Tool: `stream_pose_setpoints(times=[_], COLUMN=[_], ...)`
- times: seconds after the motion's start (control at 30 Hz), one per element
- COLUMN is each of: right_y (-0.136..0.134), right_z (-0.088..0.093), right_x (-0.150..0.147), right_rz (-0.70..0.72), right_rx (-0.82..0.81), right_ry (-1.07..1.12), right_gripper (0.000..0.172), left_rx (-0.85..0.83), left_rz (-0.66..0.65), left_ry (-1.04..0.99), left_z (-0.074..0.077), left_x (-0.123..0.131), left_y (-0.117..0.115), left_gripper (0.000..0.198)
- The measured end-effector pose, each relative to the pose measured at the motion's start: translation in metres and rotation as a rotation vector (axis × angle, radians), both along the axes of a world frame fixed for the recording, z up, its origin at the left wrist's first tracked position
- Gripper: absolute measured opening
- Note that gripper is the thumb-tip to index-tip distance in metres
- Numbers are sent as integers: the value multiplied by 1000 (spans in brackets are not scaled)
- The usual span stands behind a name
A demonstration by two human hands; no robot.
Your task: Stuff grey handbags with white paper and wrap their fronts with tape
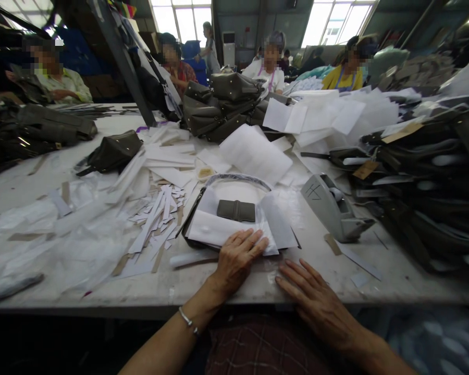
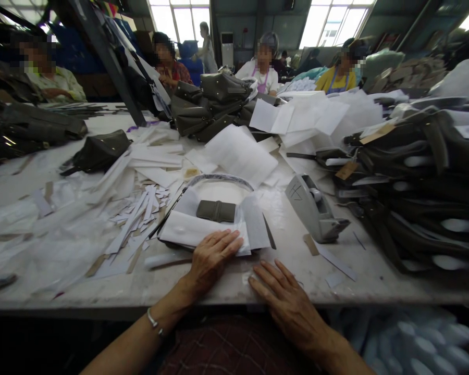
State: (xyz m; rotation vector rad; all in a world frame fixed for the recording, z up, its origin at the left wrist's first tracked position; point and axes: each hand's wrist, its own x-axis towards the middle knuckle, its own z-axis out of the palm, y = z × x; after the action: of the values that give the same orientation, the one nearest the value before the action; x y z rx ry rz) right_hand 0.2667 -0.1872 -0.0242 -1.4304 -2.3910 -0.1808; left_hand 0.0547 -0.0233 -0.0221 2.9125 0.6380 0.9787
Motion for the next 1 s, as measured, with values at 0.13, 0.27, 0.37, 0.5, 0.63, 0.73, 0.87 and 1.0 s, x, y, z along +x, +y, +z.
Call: stream_pose_setpoints(times=[0.13,0.27,0.37,0.5,0.63,0.73,0.87,1.0], right_y=[14,29,35,37,36,32,25,22], right_z=[-6,6,14,18,17,14,13,16], right_x=[-19,-39,-47,-51,-61,-69,-72,-71], right_rz=[81,80,49,-5,-24,-23,-63,-62], right_rx=[25,121,176,181,115,86,68,18], right_ry=[180,471,585,635,714,741,733,731], right_gripper=[35,23,23,17,14,15,13,12], left_rx=[-4,1,8,25,17,-4,-7,13], left_rz=[-22,-28,-27,-28,-23,-11,-6,-10], left_ry=[-12,-23,-54,-46,-58,-64,-24,-1], left_z=[4,7,8,6,0,-2,1,2], left_x=[-1,-2,-2,-1,1,2,2,3], left_y=[-1,-1,-1,0,3,3,2,0], left_gripper=[37,37,30,28,26,22,18,18])
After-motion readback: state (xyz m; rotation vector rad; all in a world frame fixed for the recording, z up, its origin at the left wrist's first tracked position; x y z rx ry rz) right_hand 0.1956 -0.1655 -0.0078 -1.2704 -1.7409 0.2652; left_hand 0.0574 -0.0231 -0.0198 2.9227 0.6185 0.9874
